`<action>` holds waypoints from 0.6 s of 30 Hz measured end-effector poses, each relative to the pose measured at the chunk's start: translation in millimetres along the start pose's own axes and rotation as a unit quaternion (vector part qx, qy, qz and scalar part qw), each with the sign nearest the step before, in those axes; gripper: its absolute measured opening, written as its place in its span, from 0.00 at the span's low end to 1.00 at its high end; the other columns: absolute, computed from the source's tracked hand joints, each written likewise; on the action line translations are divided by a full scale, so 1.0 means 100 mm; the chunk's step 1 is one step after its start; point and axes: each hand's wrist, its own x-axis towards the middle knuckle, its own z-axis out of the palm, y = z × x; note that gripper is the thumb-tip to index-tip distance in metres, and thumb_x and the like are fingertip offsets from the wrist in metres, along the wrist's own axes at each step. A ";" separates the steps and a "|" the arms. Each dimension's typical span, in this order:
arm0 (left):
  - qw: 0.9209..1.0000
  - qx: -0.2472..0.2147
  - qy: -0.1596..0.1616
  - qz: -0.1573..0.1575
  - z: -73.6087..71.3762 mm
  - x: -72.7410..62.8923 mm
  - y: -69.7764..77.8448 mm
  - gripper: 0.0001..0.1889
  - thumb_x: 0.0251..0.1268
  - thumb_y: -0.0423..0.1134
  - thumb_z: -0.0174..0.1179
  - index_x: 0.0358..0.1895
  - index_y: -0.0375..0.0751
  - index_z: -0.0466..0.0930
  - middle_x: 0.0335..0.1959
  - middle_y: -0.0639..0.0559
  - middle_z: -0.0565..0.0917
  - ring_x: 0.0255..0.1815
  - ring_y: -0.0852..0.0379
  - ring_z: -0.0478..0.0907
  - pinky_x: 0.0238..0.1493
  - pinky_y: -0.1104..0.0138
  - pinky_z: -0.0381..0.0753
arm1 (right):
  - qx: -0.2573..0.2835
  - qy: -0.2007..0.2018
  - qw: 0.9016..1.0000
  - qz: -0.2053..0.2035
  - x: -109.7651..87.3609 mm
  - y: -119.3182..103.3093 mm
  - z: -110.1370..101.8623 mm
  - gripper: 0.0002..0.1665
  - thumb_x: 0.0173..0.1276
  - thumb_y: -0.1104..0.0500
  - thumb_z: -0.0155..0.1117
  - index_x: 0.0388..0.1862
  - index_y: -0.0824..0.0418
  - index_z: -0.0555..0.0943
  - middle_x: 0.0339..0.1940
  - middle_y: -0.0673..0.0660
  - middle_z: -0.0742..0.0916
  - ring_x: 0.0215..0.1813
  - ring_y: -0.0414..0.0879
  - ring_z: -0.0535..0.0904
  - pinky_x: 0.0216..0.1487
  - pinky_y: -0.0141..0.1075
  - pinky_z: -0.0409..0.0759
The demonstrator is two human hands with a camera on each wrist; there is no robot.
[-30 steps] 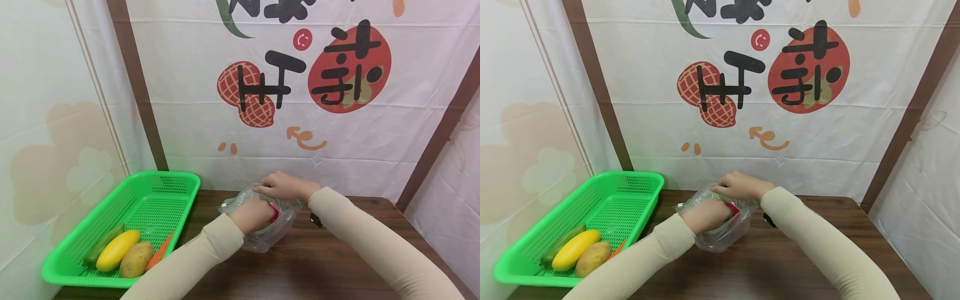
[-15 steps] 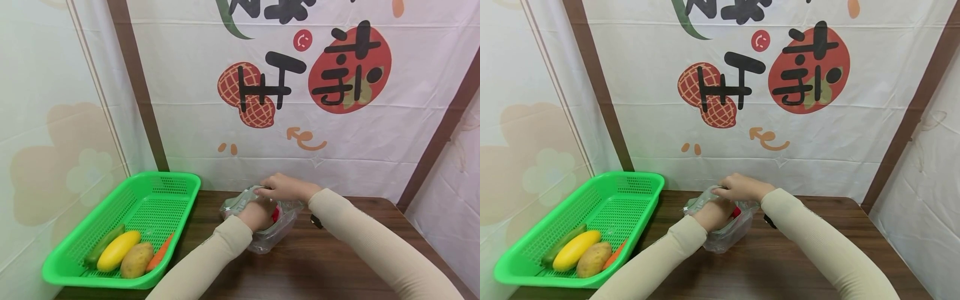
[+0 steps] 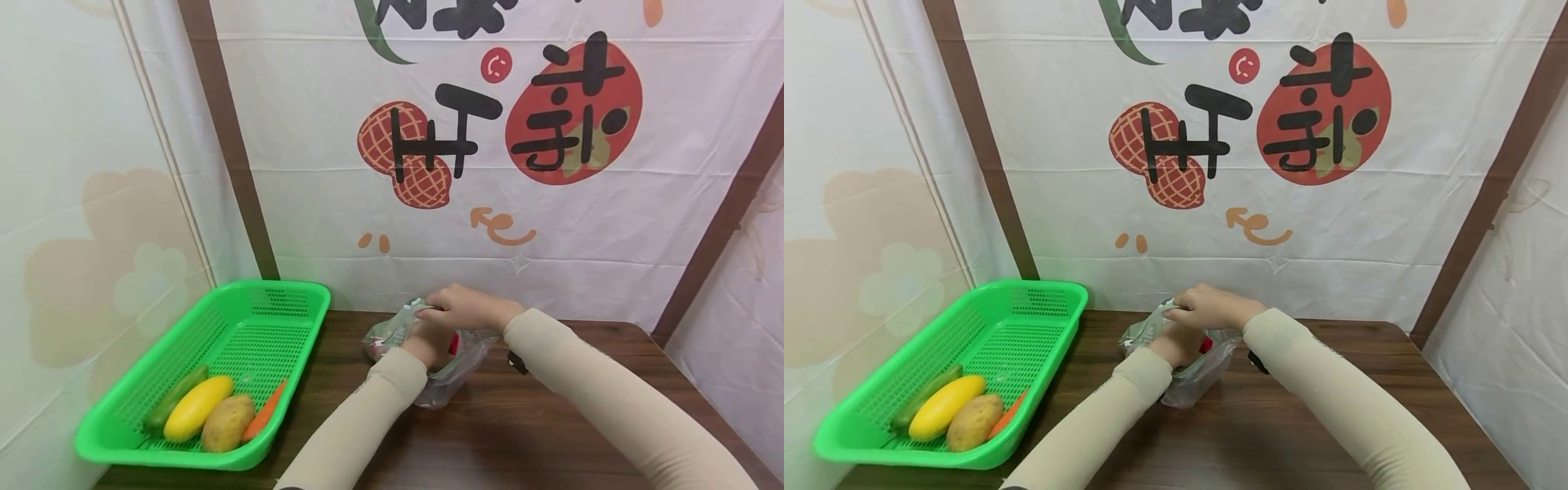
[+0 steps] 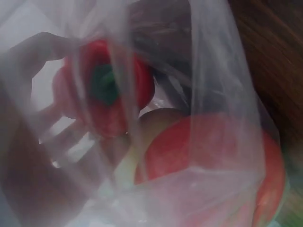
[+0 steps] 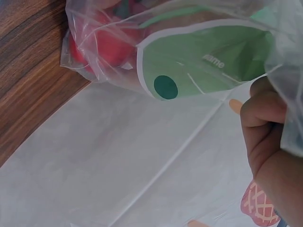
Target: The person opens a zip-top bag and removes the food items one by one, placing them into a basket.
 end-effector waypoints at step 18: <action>0.997 -0.050 -0.048 -0.035 0.05 0.02 0.05 0.30 0.51 0.45 0.76 0.59 0.44 0.79 0.62 0.54 0.79 0.60 0.54 0.75 0.57 0.52 0.78 | -0.006 -0.007 1.000 0.005 -0.03 0.03 0.03 0.22 0.78 0.49 0.56 0.21 0.52 0.70 0.18 0.44 0.66 0.22 0.36 0.62 0.30 0.33 0.67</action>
